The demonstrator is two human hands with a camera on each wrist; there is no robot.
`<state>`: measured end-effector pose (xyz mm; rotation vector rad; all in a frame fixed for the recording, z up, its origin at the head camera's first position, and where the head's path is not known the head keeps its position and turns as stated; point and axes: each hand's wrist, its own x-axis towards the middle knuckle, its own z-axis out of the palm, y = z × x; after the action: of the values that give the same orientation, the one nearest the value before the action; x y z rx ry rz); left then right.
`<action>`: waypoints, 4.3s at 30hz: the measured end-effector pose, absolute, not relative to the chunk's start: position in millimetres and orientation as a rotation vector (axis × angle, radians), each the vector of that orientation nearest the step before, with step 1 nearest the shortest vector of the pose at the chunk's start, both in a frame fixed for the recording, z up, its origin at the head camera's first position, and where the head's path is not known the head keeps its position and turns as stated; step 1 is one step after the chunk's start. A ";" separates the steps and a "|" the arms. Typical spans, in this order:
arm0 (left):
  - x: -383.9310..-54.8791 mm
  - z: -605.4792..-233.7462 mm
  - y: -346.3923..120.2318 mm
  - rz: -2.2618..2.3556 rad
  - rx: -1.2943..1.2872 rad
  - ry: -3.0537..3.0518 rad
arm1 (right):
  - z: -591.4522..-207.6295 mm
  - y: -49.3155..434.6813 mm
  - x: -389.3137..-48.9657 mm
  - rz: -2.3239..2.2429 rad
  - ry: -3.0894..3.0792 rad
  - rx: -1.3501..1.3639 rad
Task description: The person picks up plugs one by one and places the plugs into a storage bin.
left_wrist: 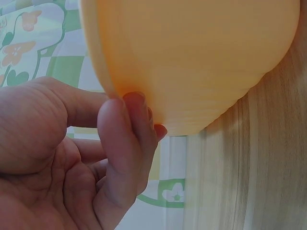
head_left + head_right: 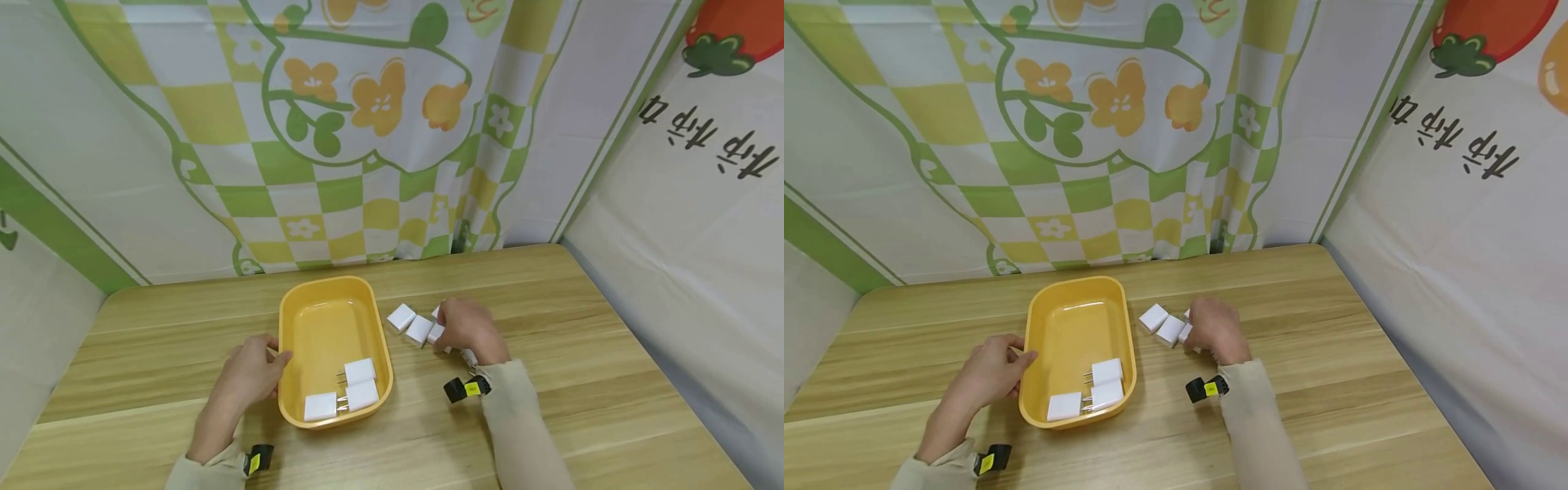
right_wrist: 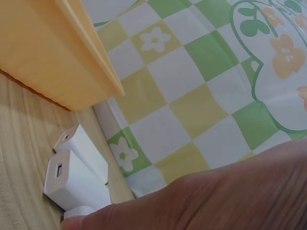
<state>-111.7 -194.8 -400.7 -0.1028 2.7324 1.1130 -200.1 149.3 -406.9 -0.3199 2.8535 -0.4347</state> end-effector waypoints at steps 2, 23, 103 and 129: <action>-111.8 -400.8 -194.9 1.120 -0.096 2.733 | -407.5 147.2 -199.8 -0.416 2.853 -0.311; -111.2 -399.6 -194.4 1.129 -0.121 2.720 | -400.4 142.8 -195.5 -0.405 2.880 -0.327; -112.1 -399.2 -196.0 1.117 -0.103 2.708 | -411.1 -14.8 -148.9 -0.239 2.608 -1.131; -111.9 -399.1 -195.7 1.117 -0.089 2.721 | -411.5 -14.1 -143.8 -0.108 2.620 -1.288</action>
<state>-111.9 -195.7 -399.1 -0.0888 2.7214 1.1172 -143.8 -14.1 -411.5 -1.2878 2.6200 -0.1076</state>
